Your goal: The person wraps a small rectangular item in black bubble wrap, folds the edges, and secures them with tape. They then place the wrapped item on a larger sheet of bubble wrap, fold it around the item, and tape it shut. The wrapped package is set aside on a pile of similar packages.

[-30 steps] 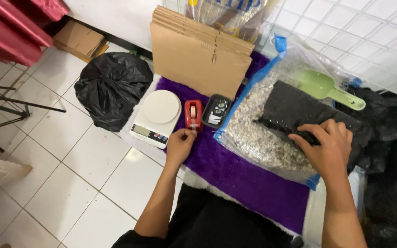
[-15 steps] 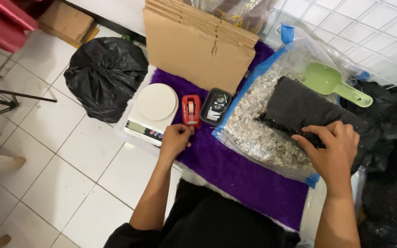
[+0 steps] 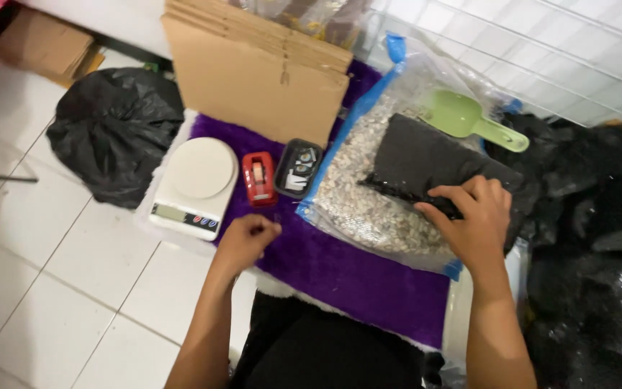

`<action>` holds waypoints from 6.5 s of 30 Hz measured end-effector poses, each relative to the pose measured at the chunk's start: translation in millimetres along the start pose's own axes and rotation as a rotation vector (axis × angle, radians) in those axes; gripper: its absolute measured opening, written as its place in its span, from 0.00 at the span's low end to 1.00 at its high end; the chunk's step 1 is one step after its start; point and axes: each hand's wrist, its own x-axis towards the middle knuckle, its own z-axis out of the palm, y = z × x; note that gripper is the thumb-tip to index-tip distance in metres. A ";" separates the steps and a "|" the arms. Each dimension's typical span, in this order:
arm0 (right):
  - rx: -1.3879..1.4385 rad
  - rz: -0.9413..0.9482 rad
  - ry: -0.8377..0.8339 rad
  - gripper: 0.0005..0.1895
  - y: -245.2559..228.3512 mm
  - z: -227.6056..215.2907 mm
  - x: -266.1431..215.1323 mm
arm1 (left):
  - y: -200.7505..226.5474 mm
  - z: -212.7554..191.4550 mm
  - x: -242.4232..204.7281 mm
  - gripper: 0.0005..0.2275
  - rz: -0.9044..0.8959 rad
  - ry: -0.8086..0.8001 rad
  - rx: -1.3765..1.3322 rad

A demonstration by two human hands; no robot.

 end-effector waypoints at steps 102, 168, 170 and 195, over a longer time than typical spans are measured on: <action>0.010 -0.048 -0.046 0.06 14.5 3.5 3.5 | 80.7 166.7 86.8 0.12 1.572 0.572 0.265; 0.364 0.220 0.380 0.07 66.6 -4.0 -84.9 | 121.5 239.8 46.1 0.07 1.679 0.184 0.309; 0.305 0.216 0.366 0.07 53.4 -11.9 -82.4 | 121.8 241.0 46.3 0.08 1.677 0.210 0.283; 0.159 0.087 0.266 0.05 79.0 0.6 -111.0 | 48.4 89.5 56.1 0.11 1.133 0.324 0.113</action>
